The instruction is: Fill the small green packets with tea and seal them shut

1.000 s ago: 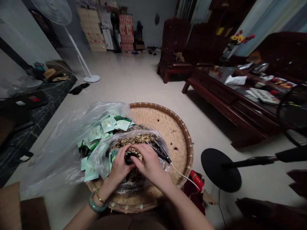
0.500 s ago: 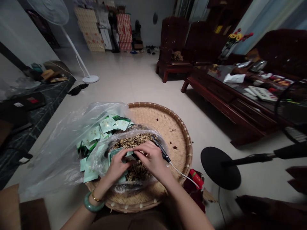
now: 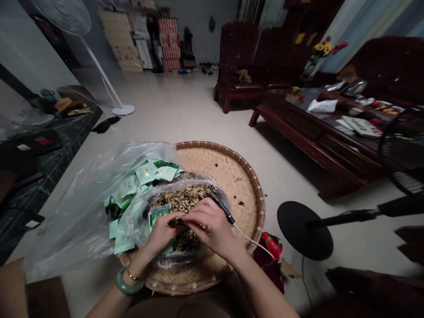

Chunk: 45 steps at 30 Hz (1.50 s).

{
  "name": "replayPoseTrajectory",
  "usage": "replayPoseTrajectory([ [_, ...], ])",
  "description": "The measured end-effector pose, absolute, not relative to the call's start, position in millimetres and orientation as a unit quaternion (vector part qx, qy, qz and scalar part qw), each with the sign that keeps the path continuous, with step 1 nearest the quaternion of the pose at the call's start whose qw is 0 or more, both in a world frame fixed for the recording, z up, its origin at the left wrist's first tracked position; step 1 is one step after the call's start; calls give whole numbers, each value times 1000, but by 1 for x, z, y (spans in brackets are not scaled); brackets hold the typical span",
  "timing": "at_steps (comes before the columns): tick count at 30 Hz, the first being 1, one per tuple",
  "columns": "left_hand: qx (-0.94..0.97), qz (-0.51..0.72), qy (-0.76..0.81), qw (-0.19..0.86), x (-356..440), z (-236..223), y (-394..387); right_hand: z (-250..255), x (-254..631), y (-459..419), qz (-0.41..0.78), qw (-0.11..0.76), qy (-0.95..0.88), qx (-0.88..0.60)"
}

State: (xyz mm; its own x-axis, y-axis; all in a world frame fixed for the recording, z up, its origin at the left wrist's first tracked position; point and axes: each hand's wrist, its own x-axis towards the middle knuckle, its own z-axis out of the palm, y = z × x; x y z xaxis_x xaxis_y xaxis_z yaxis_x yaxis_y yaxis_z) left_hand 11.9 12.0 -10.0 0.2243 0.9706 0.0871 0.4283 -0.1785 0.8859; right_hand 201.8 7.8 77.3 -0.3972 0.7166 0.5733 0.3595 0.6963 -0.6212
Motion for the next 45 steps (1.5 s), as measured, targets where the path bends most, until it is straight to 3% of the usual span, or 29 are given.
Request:
replayPoseTrajectory([
  [11, 652, 403, 513, 386, 9, -12, 9, 69, 198, -9, 60, 254, -871, -417],
  [18, 648, 394, 472, 450, 14, -4, 7, 53, 193, 2, 107, 200, -879, -420],
  [25, 519, 343, 494, 607, 20, 6, 11, 39, 203, 13, 309, 356, -757, -453],
  [34, 437, 364, 493, 659, 21, 20, 24, 16, 197, 37, 545, 399, -571, -466],
  [41, 397, 467, 521, 594, 29, 6, 25, 4, 194, 42, 570, 404, -502, -510],
  [45, 454, 509, 518, 516, 30, 1, 25, 9, 195, 35, 443, 486, -583, -478],
])
